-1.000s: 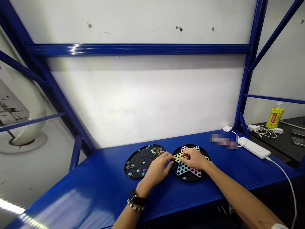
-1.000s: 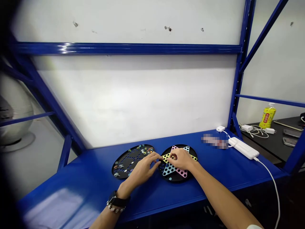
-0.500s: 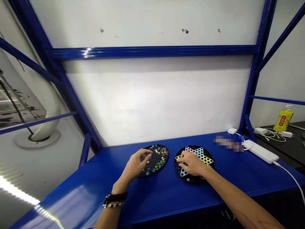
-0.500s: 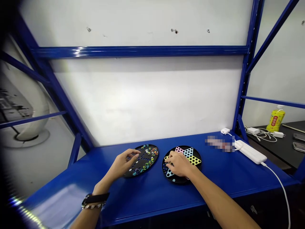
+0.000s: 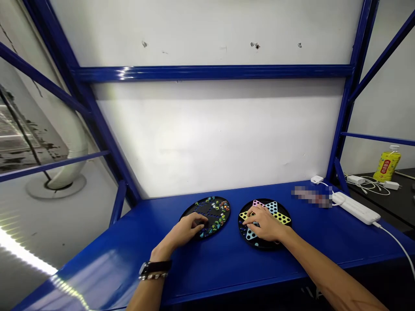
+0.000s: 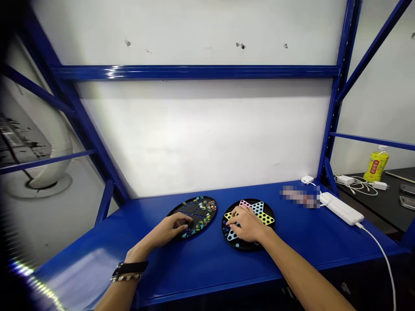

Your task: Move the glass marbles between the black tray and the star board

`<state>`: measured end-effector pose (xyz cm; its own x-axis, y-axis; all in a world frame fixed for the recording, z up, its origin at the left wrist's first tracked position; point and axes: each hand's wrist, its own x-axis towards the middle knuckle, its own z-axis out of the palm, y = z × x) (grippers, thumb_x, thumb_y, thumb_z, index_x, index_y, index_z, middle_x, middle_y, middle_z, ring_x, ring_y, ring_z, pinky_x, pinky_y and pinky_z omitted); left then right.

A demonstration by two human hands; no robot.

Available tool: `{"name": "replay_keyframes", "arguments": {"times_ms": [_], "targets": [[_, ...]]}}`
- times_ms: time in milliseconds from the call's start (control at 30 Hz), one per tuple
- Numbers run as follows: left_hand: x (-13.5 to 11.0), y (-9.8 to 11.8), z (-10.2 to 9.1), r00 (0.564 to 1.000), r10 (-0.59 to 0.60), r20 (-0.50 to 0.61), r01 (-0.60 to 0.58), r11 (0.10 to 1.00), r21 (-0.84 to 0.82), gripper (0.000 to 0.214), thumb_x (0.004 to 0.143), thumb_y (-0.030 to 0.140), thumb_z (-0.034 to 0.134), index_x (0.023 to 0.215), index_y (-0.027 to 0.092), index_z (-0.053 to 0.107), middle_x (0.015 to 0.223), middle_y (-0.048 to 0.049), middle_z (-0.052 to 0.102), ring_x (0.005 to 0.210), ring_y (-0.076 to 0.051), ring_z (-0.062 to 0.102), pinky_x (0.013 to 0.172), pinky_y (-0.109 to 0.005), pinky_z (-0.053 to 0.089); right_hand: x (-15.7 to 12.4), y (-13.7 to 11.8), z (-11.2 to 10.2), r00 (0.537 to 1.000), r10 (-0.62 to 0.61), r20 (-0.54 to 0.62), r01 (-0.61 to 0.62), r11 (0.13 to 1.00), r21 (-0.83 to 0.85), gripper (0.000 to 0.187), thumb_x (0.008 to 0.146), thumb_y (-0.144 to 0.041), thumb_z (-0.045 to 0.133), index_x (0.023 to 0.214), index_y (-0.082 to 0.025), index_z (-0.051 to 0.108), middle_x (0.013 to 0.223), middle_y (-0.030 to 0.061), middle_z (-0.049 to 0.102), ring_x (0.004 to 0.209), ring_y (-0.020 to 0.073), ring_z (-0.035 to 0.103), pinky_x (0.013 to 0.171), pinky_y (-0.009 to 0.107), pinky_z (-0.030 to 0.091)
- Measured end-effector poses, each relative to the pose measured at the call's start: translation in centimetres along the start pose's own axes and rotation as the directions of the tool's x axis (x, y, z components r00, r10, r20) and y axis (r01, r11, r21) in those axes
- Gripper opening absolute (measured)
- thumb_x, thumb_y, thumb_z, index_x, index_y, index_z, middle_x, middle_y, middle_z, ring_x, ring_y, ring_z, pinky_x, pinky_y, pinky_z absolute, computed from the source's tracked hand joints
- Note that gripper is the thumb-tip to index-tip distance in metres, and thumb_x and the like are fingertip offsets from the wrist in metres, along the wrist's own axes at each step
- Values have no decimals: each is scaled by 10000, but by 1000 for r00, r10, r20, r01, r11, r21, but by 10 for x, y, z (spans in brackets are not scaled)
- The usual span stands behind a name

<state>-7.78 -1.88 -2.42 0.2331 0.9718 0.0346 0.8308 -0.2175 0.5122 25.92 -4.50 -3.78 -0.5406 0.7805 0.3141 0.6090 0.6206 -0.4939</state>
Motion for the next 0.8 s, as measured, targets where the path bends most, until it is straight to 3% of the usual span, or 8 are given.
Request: {"name": "replay_keyframes", "arguments": {"times_ms": [167,367,467,567,700,800], "targets": [[-1,2,-2,1000,11,-8,-12,999,-29,437,789,494,531,1063,213,723,1021,-63,744,817,-229,666,781,-345,538,0,-3,-1,1000,10,23,-10,1000,-14,306,950,-222,498,1100,-290,755,1197,73,619,1167,269,506,1081,524,331],[-1,-6,-7,996,5,-86,-8,1000,-26,428,808,510,518,1050,217,716,1103,-64,730,890,-227,670,807,-325,531,0,0,0,999,26,38,-26,1000,-4,304,949,-237,496,1122,-293,740,1268,66,611,1216,286,481,1082,544,326],[-3,7,-3,1000,12,-23,-13,1000,-21,424,817,478,514,1087,213,707,1082,-67,734,848,-226,668,786,-337,531,1,0,-3,999,42,8,-42,999,11,294,952,-232,484,1082,-282,743,1275,66,608,1240,284,469,1088,537,319],[-1,30,12,996,63,56,-63,998,8,419,791,424,574,1151,244,689,1100,-58,728,851,-227,672,792,-342,529,1,2,-11,993,84,-87,-81,996,39,311,975,-238,434,1122,-276,705,1226,66,618,1164,249,512,1029,483,391],[6,50,32,995,103,17,-104,994,41,475,780,339,582,1244,252,643,1166,-77,704,1037,-254,660,899,-356,507,-1,8,-22,977,131,-166,-126,991,39,282,992,-279,415,1091,-264,679,1141,58,629,1064,225,548,955,442,437],[5,49,32,994,97,54,-95,995,-39,479,795,375,566,1248,236,637,1127,-73,716,951,-240,678,858,-351,524,-2,10,-25,975,124,-187,-121,992,27,267,988,-269,418,1071,-259,672,1110,55,629,1043,220,557,944,435,433]]}}
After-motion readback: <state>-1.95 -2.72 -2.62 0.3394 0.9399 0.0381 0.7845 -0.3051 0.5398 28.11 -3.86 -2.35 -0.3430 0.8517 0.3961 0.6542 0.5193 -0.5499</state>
